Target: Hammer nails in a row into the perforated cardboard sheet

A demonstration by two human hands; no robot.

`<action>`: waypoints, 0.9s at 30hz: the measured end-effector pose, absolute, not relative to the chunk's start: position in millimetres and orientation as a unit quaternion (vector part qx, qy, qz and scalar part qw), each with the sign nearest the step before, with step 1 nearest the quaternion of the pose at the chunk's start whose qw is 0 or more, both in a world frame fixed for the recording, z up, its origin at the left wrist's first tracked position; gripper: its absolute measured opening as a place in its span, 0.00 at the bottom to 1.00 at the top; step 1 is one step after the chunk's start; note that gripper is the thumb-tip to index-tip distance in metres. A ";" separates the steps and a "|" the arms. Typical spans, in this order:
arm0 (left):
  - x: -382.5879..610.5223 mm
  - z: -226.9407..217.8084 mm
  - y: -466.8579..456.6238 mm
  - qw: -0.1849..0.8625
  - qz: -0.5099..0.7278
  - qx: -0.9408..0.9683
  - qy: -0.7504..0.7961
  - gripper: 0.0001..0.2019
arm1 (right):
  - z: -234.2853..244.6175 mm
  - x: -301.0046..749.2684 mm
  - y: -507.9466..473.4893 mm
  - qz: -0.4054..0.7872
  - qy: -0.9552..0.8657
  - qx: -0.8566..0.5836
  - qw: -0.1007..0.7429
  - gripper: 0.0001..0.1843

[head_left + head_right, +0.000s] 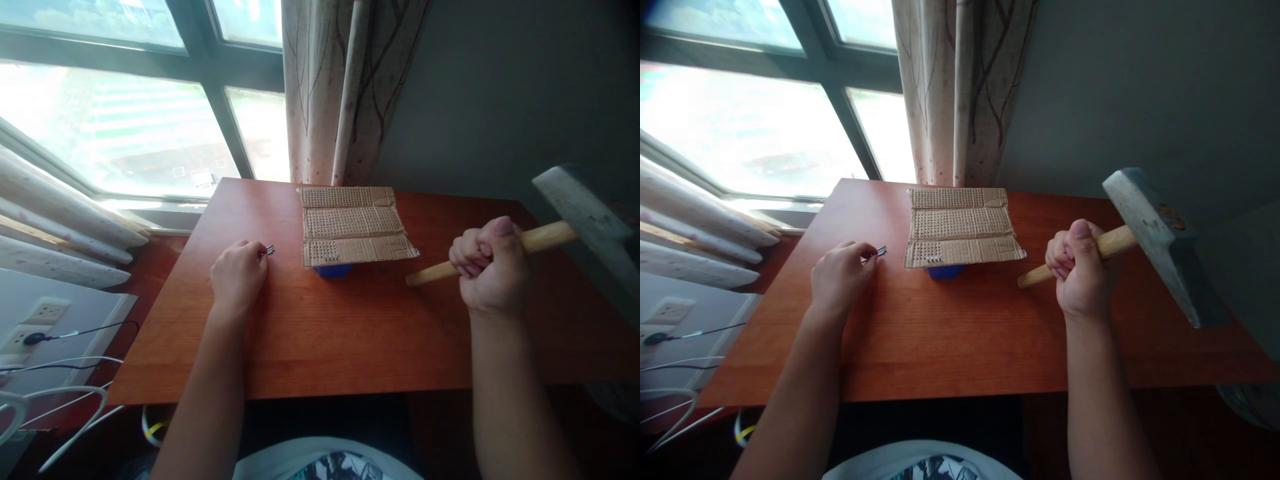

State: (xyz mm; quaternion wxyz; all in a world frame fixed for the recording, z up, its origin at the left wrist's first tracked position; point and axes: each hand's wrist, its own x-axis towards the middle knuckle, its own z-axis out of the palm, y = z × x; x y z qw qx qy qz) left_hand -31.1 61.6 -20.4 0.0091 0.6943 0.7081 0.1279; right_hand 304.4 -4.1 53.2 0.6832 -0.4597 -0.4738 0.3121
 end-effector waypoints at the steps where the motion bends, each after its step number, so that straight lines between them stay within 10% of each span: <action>1: -31.1 -20.4 61.6 0.006 0.128 0.695 0.708 0.10 | 53.1 303.9 -4.0 0.314 -0.475 -0.456 0.684 0.27; 19: -24.2 -15.0 61.4 0.049 0.055 0.708 0.703 0.13 | 48.3 306.1 0.6 0.315 -0.481 -0.412 0.707 0.26; 27: -9.8 -13.3 57.3 0.290 0.486 0.643 0.515 0.06 | 48.1 305.1 1.4 0.307 -0.480 -0.415 0.709 0.26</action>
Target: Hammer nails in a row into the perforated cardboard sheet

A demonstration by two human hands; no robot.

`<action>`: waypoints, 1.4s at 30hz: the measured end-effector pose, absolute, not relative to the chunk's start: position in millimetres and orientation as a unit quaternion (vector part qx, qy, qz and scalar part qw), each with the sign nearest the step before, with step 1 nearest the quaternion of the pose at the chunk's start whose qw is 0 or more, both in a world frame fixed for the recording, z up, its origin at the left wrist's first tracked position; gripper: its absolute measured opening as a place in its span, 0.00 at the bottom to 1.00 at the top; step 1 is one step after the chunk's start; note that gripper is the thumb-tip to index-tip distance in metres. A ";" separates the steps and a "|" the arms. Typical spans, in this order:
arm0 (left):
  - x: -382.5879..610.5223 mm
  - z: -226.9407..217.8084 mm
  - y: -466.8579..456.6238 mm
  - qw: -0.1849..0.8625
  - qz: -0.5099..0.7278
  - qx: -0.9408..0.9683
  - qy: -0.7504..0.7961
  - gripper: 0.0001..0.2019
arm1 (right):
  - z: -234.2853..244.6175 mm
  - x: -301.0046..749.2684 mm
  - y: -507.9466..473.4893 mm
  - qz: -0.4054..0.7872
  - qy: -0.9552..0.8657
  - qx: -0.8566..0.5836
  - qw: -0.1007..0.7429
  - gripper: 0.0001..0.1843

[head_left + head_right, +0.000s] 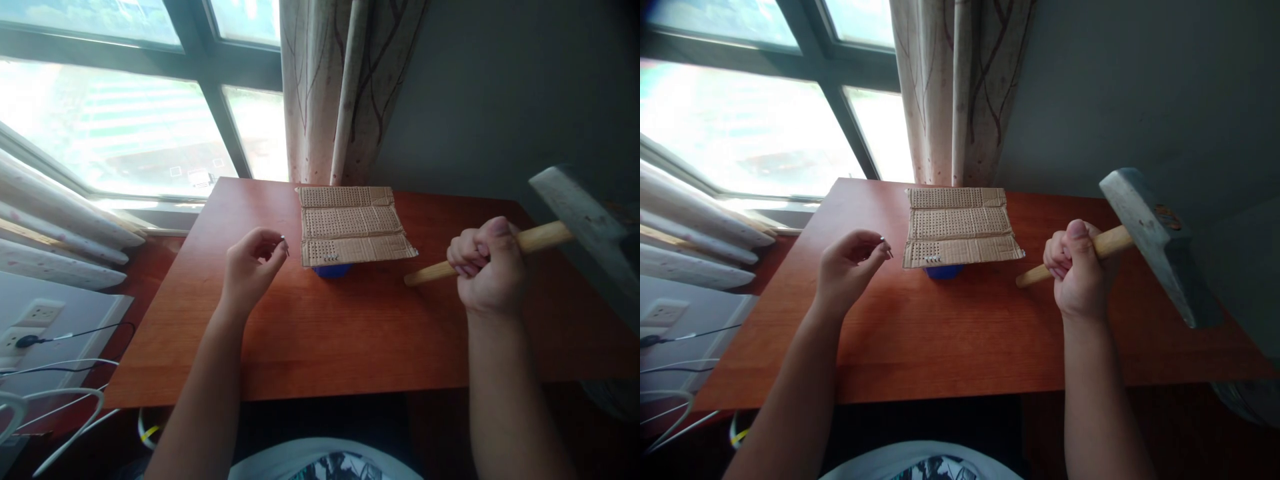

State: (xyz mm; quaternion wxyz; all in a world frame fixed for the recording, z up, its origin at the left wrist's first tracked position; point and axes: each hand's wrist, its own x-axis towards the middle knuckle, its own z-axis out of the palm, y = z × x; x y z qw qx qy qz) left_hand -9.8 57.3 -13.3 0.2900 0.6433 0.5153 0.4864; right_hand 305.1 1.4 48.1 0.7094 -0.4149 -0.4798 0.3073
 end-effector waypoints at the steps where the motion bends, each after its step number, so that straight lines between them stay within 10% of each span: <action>1: -5.7 -11.6 55.0 0.323 0.528 0.623 0.479 0.07 | 48.3 304.8 1.5 0.307 -0.479 -0.415 0.710 0.26; 42: 27.3 -11.4 40.8 0.239 0.514 0.693 0.445 0.04 | 51.7 301.2 0.1 0.302 -0.469 -0.420 0.716 0.26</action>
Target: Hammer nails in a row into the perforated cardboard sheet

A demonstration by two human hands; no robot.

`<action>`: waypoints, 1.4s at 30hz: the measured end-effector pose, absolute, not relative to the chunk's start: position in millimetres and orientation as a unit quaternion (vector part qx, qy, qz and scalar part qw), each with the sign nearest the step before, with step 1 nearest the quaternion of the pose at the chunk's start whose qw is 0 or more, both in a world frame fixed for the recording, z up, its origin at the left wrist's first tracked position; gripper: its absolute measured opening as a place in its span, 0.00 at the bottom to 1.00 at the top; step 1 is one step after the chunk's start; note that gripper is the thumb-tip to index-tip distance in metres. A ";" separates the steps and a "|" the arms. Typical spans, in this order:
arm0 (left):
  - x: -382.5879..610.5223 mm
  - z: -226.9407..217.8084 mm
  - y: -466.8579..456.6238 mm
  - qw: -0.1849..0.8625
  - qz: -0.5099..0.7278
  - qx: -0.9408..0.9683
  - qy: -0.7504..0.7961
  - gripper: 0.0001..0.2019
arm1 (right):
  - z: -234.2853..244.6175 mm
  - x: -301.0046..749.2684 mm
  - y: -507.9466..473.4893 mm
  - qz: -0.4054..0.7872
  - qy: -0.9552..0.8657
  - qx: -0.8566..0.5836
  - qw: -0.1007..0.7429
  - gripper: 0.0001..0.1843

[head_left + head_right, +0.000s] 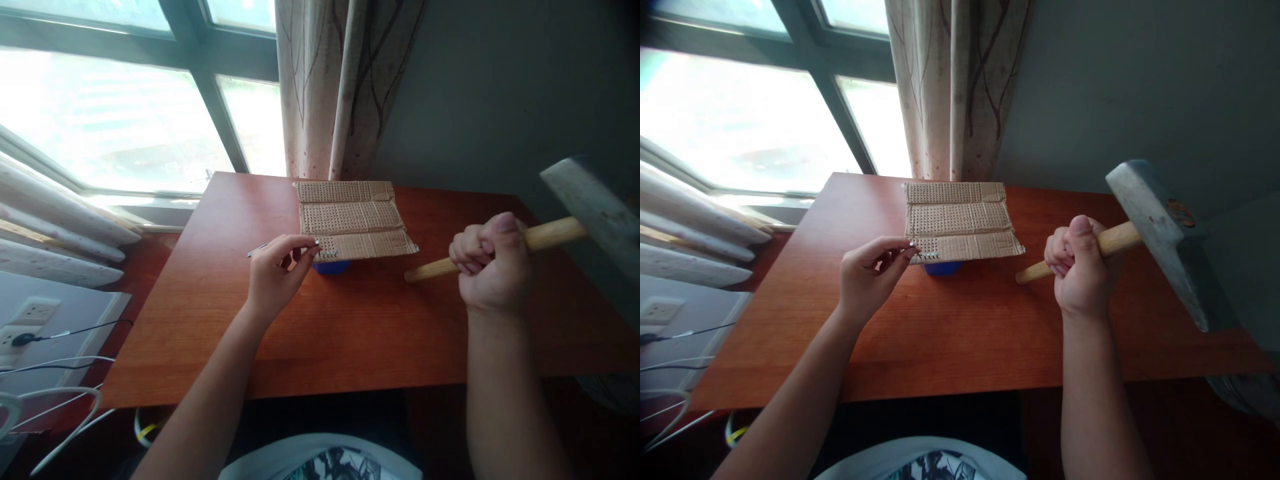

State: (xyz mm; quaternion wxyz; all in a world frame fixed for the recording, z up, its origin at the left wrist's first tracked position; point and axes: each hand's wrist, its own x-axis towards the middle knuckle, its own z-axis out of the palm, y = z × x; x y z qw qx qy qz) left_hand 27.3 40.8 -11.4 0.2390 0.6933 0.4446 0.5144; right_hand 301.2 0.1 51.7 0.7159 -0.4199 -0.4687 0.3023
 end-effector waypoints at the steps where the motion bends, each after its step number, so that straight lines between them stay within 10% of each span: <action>1: 27.4 -11.1 40.7 0.239 0.516 0.693 0.443 0.04 | 51.8 300.9 0.0 0.303 -0.468 -0.420 0.716 0.26; 42: 28.6 -9.7 40.4 0.243 0.522 0.693 0.433 0.04 | 53.3 299.7 0.3 0.296 -0.470 -0.419 0.719 0.26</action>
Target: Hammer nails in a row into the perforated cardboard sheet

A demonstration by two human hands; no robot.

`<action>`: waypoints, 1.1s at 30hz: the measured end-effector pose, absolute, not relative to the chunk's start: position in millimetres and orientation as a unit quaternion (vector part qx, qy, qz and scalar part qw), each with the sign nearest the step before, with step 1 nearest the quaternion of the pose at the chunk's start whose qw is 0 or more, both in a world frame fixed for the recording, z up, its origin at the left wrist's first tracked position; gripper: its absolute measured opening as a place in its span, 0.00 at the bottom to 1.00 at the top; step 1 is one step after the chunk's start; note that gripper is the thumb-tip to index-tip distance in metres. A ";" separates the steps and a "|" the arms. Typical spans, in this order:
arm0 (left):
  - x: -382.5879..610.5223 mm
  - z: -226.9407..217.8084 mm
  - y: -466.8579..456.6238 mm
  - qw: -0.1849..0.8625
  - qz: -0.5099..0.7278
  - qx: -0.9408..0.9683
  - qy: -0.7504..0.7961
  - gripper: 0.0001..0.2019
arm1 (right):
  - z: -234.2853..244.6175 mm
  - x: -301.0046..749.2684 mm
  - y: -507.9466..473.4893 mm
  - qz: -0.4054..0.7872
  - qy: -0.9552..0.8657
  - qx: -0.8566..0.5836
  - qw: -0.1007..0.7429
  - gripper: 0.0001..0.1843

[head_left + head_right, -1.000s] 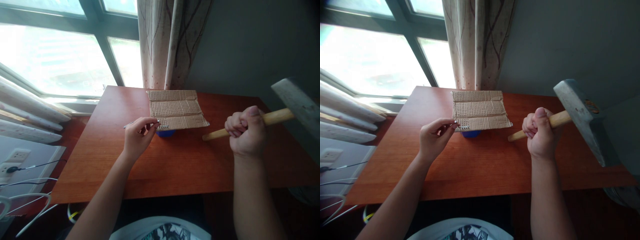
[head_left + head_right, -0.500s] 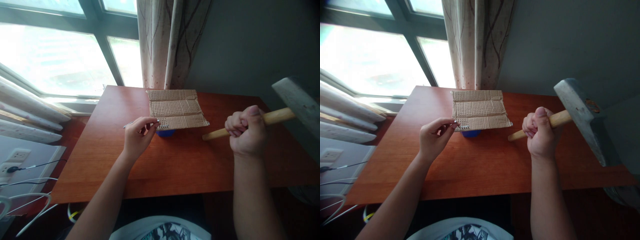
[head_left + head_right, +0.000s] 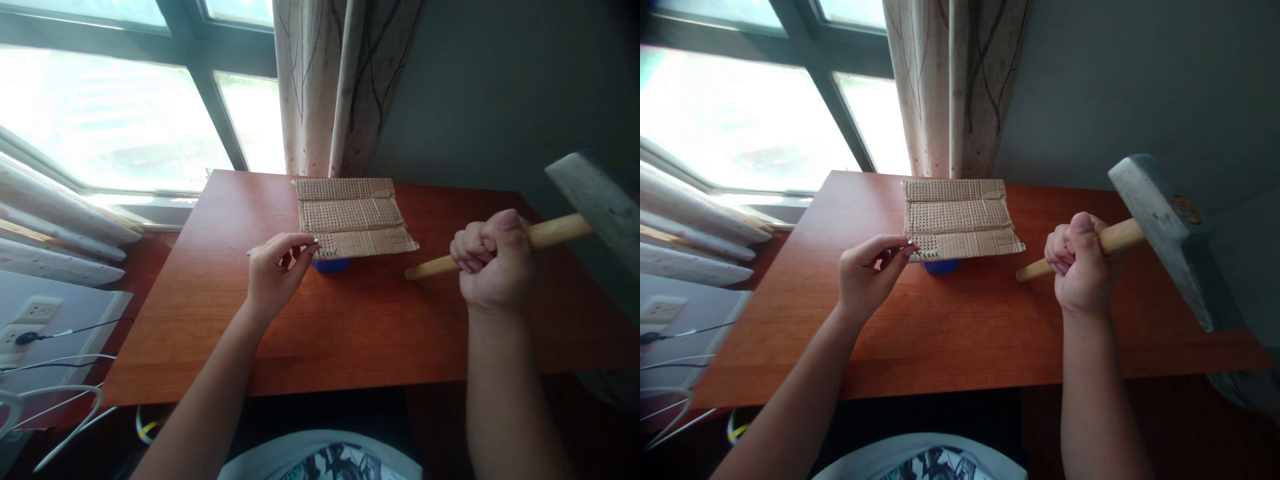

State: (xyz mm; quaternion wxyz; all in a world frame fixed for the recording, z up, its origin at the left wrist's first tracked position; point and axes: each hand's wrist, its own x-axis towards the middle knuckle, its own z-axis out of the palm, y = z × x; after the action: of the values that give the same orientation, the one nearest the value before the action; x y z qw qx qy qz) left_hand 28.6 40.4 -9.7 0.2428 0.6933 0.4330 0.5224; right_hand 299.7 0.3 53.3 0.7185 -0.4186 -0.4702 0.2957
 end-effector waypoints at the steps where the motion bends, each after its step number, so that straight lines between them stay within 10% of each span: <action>1: 28.7 -9.7 40.2 0.243 0.522 0.692 0.435 0.04 | 53.4 299.6 0.4 0.295 -0.470 -0.419 0.719 0.27; 33: 26.4 -13.8 44.4 0.194 0.514 0.737 0.393 0.02 | 52.2 299.8 0.1 0.289 -0.482 -0.414 0.716 0.27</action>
State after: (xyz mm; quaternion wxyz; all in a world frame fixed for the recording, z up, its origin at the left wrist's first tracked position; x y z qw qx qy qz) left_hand 26.4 44.4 -13.8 0.1941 0.7372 0.3933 0.5140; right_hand 299.8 0.1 52.2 0.7162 -0.4139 -0.4817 0.2893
